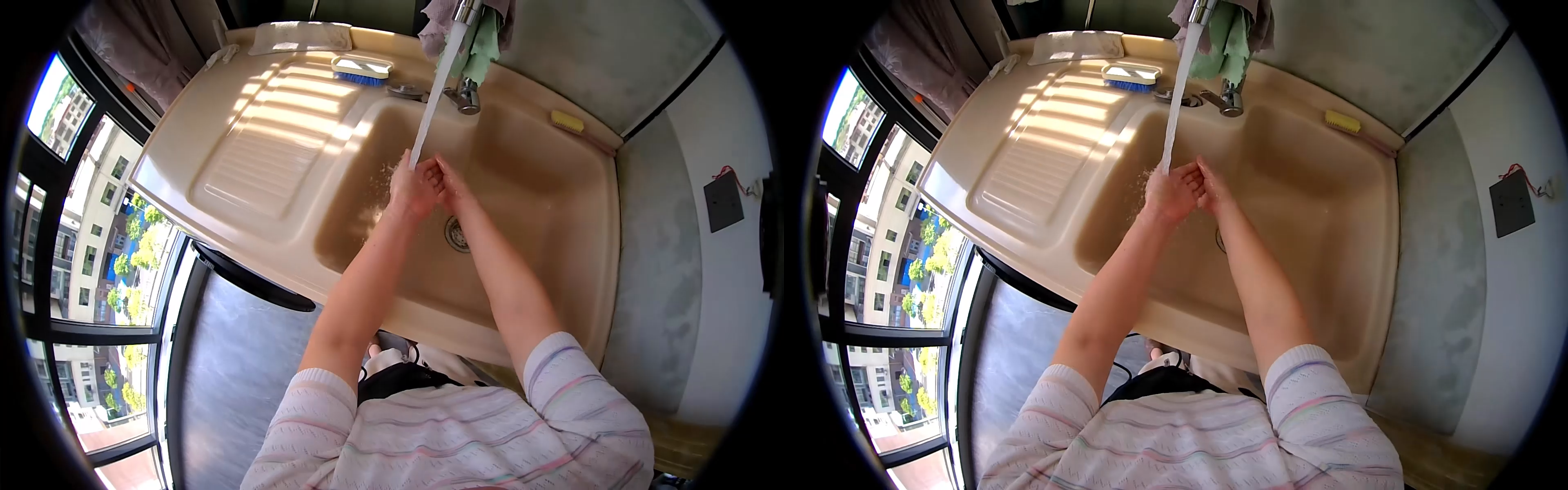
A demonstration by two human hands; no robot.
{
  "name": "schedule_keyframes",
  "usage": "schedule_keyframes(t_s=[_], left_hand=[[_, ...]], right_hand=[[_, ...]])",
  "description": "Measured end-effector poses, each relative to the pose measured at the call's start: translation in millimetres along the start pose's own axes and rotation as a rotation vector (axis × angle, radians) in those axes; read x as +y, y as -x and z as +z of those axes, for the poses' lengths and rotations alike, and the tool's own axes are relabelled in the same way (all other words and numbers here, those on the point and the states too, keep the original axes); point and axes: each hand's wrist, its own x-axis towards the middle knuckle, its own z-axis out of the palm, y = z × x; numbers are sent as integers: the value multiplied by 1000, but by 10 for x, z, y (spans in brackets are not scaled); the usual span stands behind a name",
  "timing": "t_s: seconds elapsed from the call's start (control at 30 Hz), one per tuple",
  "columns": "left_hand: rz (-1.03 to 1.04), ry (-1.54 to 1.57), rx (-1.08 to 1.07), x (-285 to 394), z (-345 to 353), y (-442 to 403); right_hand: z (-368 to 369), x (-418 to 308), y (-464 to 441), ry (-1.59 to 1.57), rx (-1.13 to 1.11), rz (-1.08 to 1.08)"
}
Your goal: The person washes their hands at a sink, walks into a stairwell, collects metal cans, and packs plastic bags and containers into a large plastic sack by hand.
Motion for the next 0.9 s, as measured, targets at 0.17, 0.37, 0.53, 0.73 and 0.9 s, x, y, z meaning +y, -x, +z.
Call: schedule_keyframes(t_s=[0.17,0.37,0.53,0.73,0.9], left_hand=[[226,-103,189,-28,-123,-64],[630,-1457,433,-94,52,121],[662,-1873,232,22,233,324],[541,-2214,313,-51,124,254],[576,-2274,332,-30,142,288]], right_hand=[[216,164,-43,-335,14,-39],[106,234,-201,-94,26,-49],[-134,-164,-379,1131,292,-276],[365,-1234,14,1446,175,-972],[529,-1547,-281,1429,245,-743]])
